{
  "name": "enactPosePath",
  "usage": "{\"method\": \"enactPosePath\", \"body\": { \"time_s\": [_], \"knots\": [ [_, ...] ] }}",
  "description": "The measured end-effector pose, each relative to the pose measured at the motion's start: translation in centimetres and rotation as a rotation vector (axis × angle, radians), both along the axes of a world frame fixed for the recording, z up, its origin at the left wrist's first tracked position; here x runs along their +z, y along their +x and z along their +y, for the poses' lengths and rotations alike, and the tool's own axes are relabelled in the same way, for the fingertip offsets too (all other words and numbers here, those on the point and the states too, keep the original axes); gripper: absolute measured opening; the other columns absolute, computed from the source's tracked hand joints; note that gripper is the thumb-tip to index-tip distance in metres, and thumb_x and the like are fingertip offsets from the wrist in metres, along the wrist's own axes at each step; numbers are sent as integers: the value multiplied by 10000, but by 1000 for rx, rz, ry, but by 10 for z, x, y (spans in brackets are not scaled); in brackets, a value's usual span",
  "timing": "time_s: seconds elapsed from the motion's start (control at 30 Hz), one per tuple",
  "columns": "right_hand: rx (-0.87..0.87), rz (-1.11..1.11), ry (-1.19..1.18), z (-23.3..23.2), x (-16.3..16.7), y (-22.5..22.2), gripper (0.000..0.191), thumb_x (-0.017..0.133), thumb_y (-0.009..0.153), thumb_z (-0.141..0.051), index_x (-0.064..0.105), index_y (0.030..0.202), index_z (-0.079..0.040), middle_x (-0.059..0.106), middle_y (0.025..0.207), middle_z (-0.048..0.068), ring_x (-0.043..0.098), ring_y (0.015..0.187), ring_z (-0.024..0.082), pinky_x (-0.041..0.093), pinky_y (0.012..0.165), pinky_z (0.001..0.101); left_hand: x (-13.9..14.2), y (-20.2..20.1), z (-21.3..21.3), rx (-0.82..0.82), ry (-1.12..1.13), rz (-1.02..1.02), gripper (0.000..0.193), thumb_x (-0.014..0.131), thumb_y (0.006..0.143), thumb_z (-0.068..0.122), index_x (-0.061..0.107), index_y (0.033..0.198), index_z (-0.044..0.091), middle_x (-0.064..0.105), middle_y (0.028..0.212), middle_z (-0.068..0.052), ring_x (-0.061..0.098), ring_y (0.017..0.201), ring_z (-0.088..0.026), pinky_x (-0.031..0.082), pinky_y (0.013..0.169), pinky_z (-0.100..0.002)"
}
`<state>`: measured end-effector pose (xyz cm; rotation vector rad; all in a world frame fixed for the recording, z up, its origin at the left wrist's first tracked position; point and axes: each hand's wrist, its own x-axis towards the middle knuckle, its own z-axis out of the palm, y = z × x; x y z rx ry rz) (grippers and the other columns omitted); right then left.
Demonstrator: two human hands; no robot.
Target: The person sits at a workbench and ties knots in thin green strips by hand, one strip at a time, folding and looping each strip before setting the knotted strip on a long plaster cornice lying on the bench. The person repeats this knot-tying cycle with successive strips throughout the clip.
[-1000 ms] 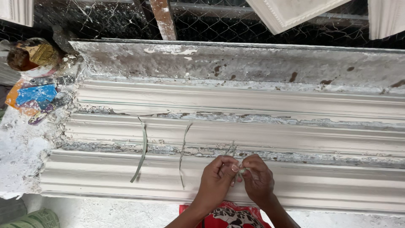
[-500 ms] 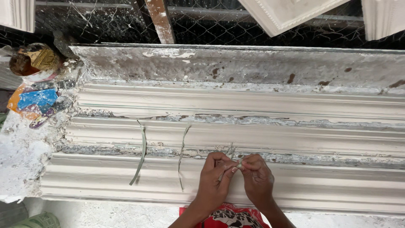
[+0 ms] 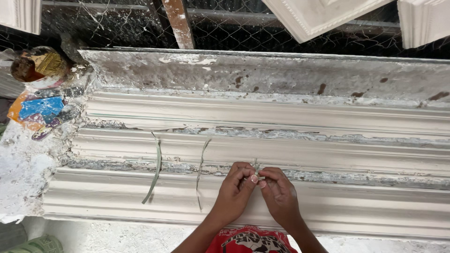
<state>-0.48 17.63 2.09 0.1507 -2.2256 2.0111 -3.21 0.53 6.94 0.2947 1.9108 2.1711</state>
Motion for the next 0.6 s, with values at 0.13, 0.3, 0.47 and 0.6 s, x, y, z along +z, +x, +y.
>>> {"method": "enactPosePath", "body": {
  "time_s": [0.13,0.3,0.47,0.6],
  "knots": [
    [1,-25,-109,0,-2,-4,159,651,973,-12,659,1131,-4,659,1175,126,663,1064,182,575,915,303,-8,6,11,86,61,-32,151,621,1036,154,657,1029,8,559,991,-15,522,832,-55,443,720,-212],
    [-22,-41,-157,0,-10,0,129,610,1010,-76,637,1114,-5,668,1178,126,661,1108,180,558,973,316,-8,11,17,123,-22,-69,180,629,1020,191,673,1045,19,580,734,21,466,653,-50,392,574,-237],
    [-93,-20,-193,-3,-11,2,122,581,1028,-83,623,1114,-7,663,1154,122,653,1094,174,551,978,323,-3,8,19,166,-195,14,209,665,1008,223,738,1061,35,442,587,14,395,571,-47,367,531,-237],
    [-98,-23,-162,3,-7,-1,120,585,1027,-82,631,1105,-3,645,1164,118,637,1113,173,527,988,316,2,6,20,152,-204,-29,207,700,976,223,746,1042,32,448,574,-1,384,552,-56,331,492,-265]
  ]
}}
